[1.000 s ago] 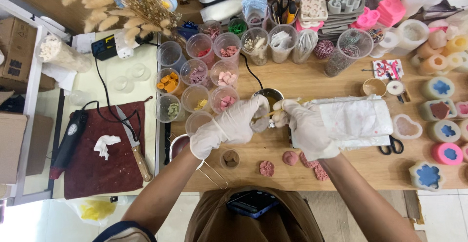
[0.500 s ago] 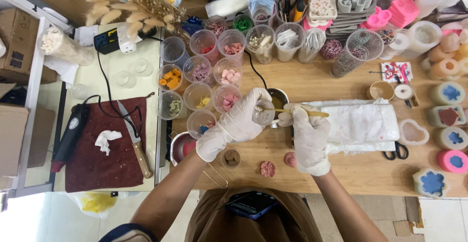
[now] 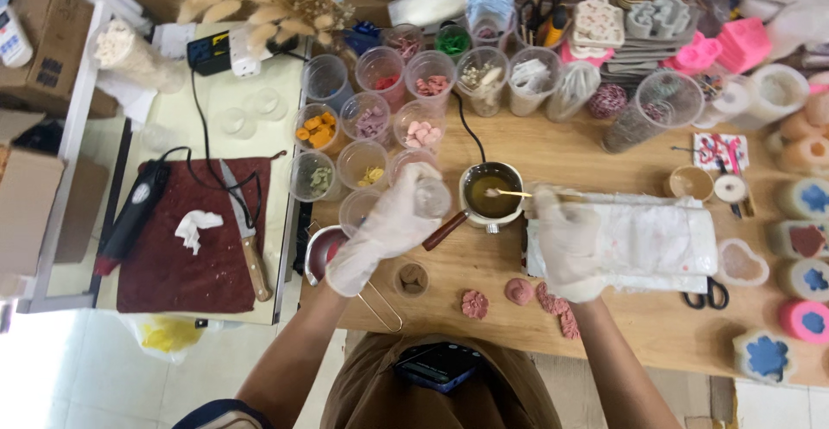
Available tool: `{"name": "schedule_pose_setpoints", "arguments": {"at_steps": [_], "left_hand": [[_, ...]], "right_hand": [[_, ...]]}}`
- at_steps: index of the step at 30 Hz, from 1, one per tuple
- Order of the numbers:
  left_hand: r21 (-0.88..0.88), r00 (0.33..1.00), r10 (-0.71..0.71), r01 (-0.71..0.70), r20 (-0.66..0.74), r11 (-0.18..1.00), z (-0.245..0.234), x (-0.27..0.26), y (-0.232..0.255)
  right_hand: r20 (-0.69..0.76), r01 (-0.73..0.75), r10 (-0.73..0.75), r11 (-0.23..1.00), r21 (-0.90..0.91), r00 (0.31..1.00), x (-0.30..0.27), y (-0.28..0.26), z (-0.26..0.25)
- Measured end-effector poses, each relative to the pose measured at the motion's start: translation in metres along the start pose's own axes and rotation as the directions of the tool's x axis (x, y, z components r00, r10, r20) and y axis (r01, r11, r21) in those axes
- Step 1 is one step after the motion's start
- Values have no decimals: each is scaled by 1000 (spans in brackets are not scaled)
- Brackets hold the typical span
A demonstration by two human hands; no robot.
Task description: The person prepares scented candles by stirring a yellow liquid in a metal container with a wooden stick, pouring the liquid into small clear cups, and using a handheld heat gun to smooth the surfaces and remove bubbles.
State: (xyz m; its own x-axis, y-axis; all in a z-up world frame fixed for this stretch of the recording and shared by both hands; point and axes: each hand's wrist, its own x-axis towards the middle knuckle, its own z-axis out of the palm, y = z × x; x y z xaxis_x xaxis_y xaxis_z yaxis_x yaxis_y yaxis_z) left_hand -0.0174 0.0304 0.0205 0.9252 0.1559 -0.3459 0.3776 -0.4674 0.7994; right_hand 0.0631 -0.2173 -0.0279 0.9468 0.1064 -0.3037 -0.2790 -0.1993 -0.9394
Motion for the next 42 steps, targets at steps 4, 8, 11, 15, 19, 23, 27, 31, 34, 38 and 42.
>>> {"name": "schedule_pose_setpoints", "arguments": {"at_steps": [4,8,11,15,19,23,27,31,34,38,42], "left_hand": [[-66,979,-93,83,-180,994,-28,-41,-35],[-291,823,-131,-43,-553,956,-59,-102,-111],[-382,678,-280,-2,-680,924,-97,-147,-177],[-233,337,-347,336,-875,912,-124,-186,-221],[-251,331,-338,278,-881,927,-135,-182,-230],[-258,413,-508,526,-756,811,-150,-172,-204],[81,487,-375,687,-789,722,-198,-147,-180],[70,441,-261,607,-859,792,-270,-94,-200],[17,416,-325,637,-849,771,-329,-54,-223],[-62,403,-549,764,-732,643,-358,-7,-263],[34,370,-385,757,-845,652,-359,8,-310]], "right_hand": [[272,304,-210,876,-374,939,45,47,22],[571,744,-577,98,-661,584,78,87,16],[570,708,-549,57,-704,611,93,100,5],[492,686,-546,228,-691,678,90,100,1],[558,623,-496,-44,-781,665,87,95,-11],[557,636,-521,-35,-771,647,84,98,-12],[454,585,-498,139,-799,739,76,100,-10],[372,538,-479,275,-797,795,80,102,9],[313,514,-489,357,-780,814,71,112,7],[228,457,-505,392,-799,832,64,129,-21],[174,393,-468,423,-817,866,61,134,-12]]}}
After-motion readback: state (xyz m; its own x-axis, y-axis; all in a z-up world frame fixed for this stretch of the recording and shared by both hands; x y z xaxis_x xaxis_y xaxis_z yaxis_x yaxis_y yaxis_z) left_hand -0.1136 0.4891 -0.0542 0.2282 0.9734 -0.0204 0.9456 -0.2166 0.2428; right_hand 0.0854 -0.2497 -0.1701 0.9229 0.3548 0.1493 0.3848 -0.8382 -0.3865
